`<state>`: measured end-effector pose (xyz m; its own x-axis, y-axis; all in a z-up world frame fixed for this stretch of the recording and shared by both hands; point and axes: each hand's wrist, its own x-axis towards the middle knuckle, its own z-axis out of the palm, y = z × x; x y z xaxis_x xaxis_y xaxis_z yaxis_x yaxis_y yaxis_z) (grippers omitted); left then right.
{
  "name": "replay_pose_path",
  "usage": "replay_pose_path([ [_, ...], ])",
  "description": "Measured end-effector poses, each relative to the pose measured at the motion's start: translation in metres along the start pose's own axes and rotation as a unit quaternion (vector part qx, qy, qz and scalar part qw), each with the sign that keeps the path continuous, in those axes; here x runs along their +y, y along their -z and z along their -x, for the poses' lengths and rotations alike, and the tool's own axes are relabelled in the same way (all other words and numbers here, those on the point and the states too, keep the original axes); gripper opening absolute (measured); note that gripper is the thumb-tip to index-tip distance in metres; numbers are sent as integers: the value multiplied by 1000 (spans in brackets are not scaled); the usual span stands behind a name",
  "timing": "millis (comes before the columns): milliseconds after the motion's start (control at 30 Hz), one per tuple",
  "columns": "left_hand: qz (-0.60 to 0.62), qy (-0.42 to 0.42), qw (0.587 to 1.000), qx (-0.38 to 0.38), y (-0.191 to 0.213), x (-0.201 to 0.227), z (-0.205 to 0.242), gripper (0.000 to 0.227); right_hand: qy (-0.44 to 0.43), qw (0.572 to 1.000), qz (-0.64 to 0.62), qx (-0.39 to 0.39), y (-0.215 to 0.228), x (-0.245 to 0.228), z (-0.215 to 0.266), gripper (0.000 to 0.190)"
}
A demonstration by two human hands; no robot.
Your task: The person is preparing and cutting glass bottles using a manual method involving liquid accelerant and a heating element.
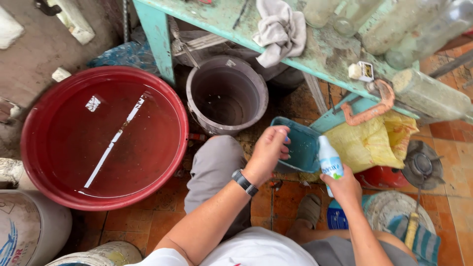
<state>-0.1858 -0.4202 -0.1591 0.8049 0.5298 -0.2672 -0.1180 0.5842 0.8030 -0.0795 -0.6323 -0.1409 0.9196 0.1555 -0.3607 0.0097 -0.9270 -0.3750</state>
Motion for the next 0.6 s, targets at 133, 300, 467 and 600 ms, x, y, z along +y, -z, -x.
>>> replay_pose_path([
  [133, -14, 12, 1000, -8, -13, 4, 11, 30, 17, 1000, -4, -13, -3, -34, 0, 95],
  [300, -71, -77, 994, 8, -23, 7, 16, 23, 76, 991, 100, -39, -24, -98, -43, 93],
  [467, -81, -141, 985, 50, -17, 12, 16, 22, 160, 978, 112, -74, -44, -172, -67, 76],
  [600, -104, -183, 975, 75, -15, 20, 16, 22, 189, 972, 112, -80, -56, -226, -42, 78],
])
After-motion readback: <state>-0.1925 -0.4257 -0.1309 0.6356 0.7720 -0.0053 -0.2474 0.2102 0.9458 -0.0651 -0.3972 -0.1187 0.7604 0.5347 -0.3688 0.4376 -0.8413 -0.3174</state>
